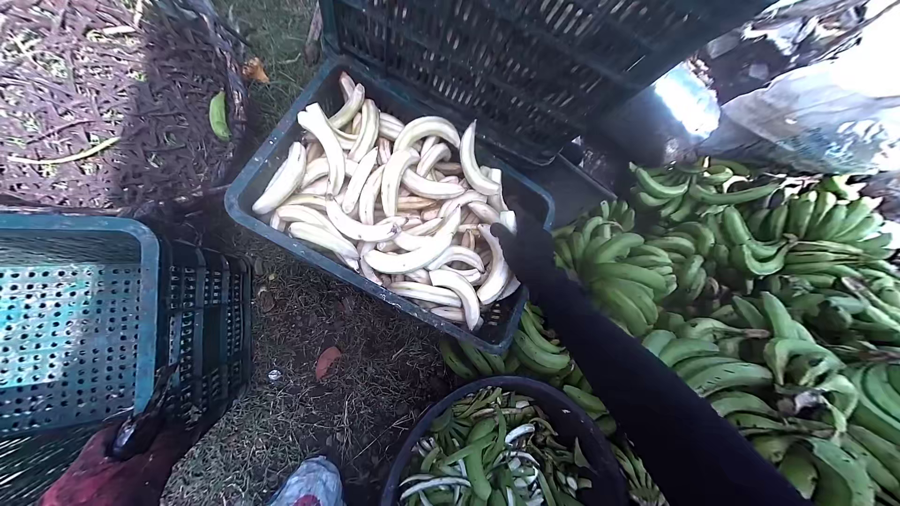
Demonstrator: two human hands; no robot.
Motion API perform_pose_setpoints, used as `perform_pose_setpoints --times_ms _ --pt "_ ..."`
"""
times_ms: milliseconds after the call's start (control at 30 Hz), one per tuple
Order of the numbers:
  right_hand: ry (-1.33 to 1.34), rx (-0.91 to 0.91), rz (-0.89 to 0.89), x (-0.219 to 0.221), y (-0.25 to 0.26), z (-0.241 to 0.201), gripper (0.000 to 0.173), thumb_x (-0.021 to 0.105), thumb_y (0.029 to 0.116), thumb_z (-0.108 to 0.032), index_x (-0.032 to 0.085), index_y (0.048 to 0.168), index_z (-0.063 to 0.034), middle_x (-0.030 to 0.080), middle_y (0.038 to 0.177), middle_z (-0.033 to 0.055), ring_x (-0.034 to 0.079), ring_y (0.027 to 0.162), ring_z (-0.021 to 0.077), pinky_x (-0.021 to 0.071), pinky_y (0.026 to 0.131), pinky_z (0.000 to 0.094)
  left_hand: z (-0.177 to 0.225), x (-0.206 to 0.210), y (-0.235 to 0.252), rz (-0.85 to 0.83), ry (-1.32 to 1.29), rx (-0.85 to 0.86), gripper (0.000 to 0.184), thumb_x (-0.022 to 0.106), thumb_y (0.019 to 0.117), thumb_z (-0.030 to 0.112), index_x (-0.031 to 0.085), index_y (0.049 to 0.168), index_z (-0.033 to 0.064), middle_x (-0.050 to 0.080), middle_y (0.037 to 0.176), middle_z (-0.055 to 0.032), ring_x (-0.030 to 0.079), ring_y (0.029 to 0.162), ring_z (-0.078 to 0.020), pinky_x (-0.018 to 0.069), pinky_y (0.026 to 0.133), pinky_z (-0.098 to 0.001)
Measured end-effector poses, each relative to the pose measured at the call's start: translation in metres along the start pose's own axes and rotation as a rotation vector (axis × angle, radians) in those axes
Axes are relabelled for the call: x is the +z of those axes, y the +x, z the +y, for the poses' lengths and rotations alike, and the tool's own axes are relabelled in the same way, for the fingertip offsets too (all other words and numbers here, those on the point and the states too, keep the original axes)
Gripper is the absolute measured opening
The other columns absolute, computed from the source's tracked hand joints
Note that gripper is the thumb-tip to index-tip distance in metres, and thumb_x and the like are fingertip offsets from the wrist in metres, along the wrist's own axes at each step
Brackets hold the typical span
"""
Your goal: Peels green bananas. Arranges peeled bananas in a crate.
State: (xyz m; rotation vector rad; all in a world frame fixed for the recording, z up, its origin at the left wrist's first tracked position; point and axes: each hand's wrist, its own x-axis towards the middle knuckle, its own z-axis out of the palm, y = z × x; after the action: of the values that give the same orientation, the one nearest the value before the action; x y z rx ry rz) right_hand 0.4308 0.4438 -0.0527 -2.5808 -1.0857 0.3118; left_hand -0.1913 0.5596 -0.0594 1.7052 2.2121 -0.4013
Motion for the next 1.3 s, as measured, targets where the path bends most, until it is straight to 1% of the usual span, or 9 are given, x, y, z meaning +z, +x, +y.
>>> perform_pose_setpoints --times_ms 133,233,333,567,800,900,1067,1200,1300 --pt "0.449 -0.017 0.091 -0.019 0.0 -0.037 0.058 0.039 0.1086 -0.046 0.038 0.157 -0.013 0.062 0.134 0.0149 0.067 0.111 0.0227 0.056 0.095 0.0457 -0.004 0.001 0.005 -0.012 0.016 -0.01 0.069 0.064 0.0828 0.064 0.059 0.137 0.021 0.068 0.129 -0.0143 0.062 0.124 -0.0345 0.045 0.103 -0.0639" --pt "0.228 -0.013 -0.039 -0.019 0.018 -0.062 0.055 0.034 0.1093 -0.044 0.047 0.151 -0.011 0.059 0.139 0.0181 0.06 0.123 0.0307 0.0496 0.099 0.0529 -0.006 -0.001 0.006 -0.009 0.032 -0.01 0.072 0.063 0.0836 0.065 0.058 0.14 0.0198 0.067 0.131 -0.0162 0.061 0.126 -0.0358 0.0438 0.105 -0.0639" --pt "-0.119 0.055 -0.135 0.024 0.009 -0.037 0.058 0.022 0.1072 -0.053 0.04 0.156 -0.0276 0.035 0.161 0.0182 0.037 0.143 0.047 0.0366 0.099 0.0769 -0.016 0.008 0.014 0.03 0.024 0.011 0.073 0.062 0.0819 0.069 0.059 0.138 0.0231 0.069 0.127 -0.0142 0.062 0.123 -0.0347 0.0453 0.103 -0.0638" --pt "-0.085 -0.11 -0.009 0.061 -0.097 0.009 0.077 0.034 0.1023 -0.061 0.033 0.159 -0.009 0.036 0.163 0.0136 0.028 0.153 0.0318 0.0147 0.123 0.063 0.003 -0.01 -0.004 -0.019 -0.023 0.014 0.071 0.065 0.0848 0.061 0.058 0.14 0.0171 0.066 0.131 -0.0197 0.06 0.126 -0.0394 0.042 0.105 -0.0655" --pt "-0.188 0.057 -0.089 0.048 -0.054 -0.008 0.074 0.032 0.1029 -0.06 0.038 0.156 -0.0093 0.031 0.163 0.0199 0.024 0.153 0.0402 0.0152 0.118 0.0704 0.021 -0.014 -0.017 0.059 -0.099 0.04 0.06 0.074 0.0859 0.045 0.062 0.133 0.0094 0.066 0.124 -0.0274 0.061 0.121 -0.0473 0.0428 0.101 -0.0714" --pt "-0.203 -0.022 -0.065 0.014 -0.05 -0.044 0.072 0.04 0.0999 -0.063 0.045 0.152 -0.0121 0.032 0.161 0.0227 0.026 0.148 0.0488 0.0235 0.111 0.0758 0.027 -0.016 -0.024 0.074 -0.105 0.034 0.056 0.073 0.0871 0.043 0.064 0.131 0.0105 0.066 0.124 -0.0268 0.06 0.121 -0.0478 0.0421 0.101 -0.0719" --pt "-0.149 -0.645 -0.09 0.075 -0.026 -0.144 0.067 0.029 0.102 -0.066 0.033 0.16 -0.0328 0.031 0.166 0.0101 0.019 0.154 0.0408 0.0077 0.116 0.0765 0.028 -0.018 -0.026 0.081 -0.111 0.029 0.053 0.074 0.087 0.042 0.065 0.129 0.0103 0.067 0.122 -0.0265 0.061 0.12 -0.0474 0.0426 0.1 -0.0721" --pt "-0.117 -0.444 -0.287 0.083 0.003 -0.195 0.068 0.034 0.102 -0.065 0.033 0.16 -0.0299 0.027 0.168 0.0037 0.025 0.151 0.0433 0.0296 0.11 0.0728 0.016 -0.009 -0.017 0.083 -0.106 0.038 0.057 0.074 0.085 0.045 0.064 0.13 0.011 0.067 0.123 -0.0252 0.061 0.12 -0.0458 0.0434 0.1 -0.0709" --pt "-0.114 -0.454 -0.406 0.065 -0.02 -0.181 0.073 0.039 0.1006 -0.066 0.032 0.161 -0.0249 0.024 0.169 0.0083 0.019 0.152 0.0476 0.0193 0.115 0.0749 0.016 -0.011 -0.011 0.062 -0.103 0.045 0.058 0.074 0.084 0.045 0.064 0.13 0.0104 0.067 0.123 -0.0248 0.062 0.12 -0.0449 0.0441 0.101 -0.0696"
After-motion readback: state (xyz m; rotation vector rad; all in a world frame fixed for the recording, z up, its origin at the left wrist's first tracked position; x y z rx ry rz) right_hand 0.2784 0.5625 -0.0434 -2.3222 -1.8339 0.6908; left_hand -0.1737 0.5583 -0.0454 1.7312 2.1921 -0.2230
